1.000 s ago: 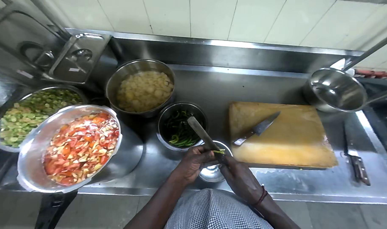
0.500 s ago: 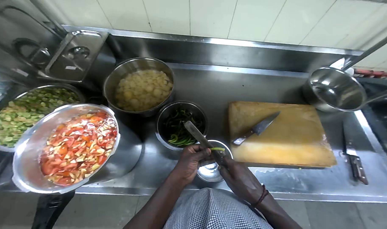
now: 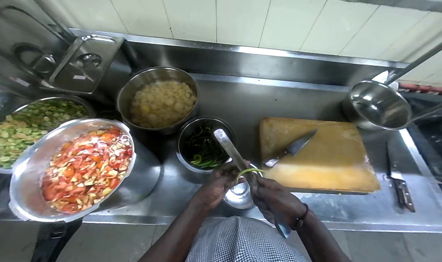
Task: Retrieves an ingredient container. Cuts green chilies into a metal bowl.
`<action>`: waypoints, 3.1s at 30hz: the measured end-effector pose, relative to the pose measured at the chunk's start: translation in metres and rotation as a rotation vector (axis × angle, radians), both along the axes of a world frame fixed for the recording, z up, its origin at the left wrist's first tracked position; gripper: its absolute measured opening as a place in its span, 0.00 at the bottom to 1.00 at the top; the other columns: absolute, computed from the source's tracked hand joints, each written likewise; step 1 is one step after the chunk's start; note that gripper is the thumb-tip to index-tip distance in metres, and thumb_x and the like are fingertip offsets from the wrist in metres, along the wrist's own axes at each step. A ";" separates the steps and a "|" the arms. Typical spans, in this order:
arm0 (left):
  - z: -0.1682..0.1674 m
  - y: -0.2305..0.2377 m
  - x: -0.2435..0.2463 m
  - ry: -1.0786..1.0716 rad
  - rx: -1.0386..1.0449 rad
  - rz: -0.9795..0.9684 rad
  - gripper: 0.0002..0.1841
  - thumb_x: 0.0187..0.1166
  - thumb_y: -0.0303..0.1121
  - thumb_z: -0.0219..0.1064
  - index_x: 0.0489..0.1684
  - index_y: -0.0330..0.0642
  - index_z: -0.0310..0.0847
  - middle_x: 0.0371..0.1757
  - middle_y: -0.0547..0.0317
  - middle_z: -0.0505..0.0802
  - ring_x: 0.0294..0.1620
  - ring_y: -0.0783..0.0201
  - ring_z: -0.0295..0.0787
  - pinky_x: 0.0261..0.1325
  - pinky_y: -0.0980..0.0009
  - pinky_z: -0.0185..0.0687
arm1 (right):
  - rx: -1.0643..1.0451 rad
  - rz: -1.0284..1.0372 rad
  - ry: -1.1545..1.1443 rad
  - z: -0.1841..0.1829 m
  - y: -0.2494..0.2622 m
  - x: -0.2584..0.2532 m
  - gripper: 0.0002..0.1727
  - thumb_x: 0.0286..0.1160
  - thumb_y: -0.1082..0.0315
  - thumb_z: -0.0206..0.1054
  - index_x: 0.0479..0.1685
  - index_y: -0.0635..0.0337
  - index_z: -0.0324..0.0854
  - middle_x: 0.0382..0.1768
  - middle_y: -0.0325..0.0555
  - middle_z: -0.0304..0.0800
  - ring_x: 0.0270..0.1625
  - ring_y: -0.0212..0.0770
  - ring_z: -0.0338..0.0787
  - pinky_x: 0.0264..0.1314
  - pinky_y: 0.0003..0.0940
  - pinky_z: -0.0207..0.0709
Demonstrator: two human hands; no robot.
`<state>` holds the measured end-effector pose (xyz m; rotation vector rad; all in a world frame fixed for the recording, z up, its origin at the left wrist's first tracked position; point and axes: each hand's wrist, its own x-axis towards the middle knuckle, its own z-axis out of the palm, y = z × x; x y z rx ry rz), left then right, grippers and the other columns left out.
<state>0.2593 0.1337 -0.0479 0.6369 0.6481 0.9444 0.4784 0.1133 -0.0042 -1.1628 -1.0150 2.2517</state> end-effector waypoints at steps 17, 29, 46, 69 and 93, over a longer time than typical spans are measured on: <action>0.013 0.022 0.008 0.461 0.213 0.143 0.08 0.81 0.19 0.64 0.47 0.33 0.90 0.41 0.56 0.96 0.40 0.68 0.94 0.51 0.72 0.91 | -0.094 0.109 0.525 -0.007 -0.004 0.025 0.17 0.86 0.47 0.62 0.40 0.49 0.81 0.20 0.32 0.78 0.16 0.28 0.83 0.18 0.26 0.83; 0.023 -0.001 0.016 0.683 0.260 -0.014 0.05 0.78 0.25 0.73 0.45 0.36 0.93 0.35 0.57 0.96 0.29 0.67 0.91 0.38 0.72 0.89 | 0.278 -0.270 -0.459 -0.015 0.002 -0.014 0.20 0.77 0.53 0.73 0.59 0.56 0.84 0.28 0.45 0.83 0.18 0.37 0.79 0.23 0.32 0.80; -0.021 -0.006 0.013 1.434 0.964 -0.126 0.14 0.86 0.34 0.60 0.58 0.42 0.91 0.66 0.53 0.91 0.74 0.50 0.82 0.77 0.51 0.73 | -0.030 -0.044 -0.164 -0.016 -0.003 -0.012 0.35 0.92 0.38 0.33 0.29 0.54 0.73 0.14 0.36 0.69 0.09 0.28 0.65 0.11 0.21 0.64; -0.030 0.080 -0.047 1.738 0.286 -0.263 0.12 0.75 0.39 0.72 0.46 0.41 0.90 0.53 0.42 0.92 0.59 0.40 0.88 0.60 0.37 0.81 | 0.116 -0.143 -0.307 -0.021 -0.002 -0.007 0.33 0.93 0.43 0.38 0.33 0.58 0.77 0.17 0.41 0.75 0.13 0.33 0.74 0.17 0.26 0.73; 0.030 0.012 -0.022 0.509 0.122 0.184 0.06 0.86 0.32 0.64 0.41 0.47 0.86 0.32 0.62 0.85 0.19 0.75 0.68 0.20 0.83 0.60 | 0.659 0.000 -0.785 -0.019 -0.013 -0.009 0.16 0.88 0.53 0.56 0.42 0.52 0.84 0.20 0.36 0.79 0.19 0.33 0.79 0.25 0.34 0.76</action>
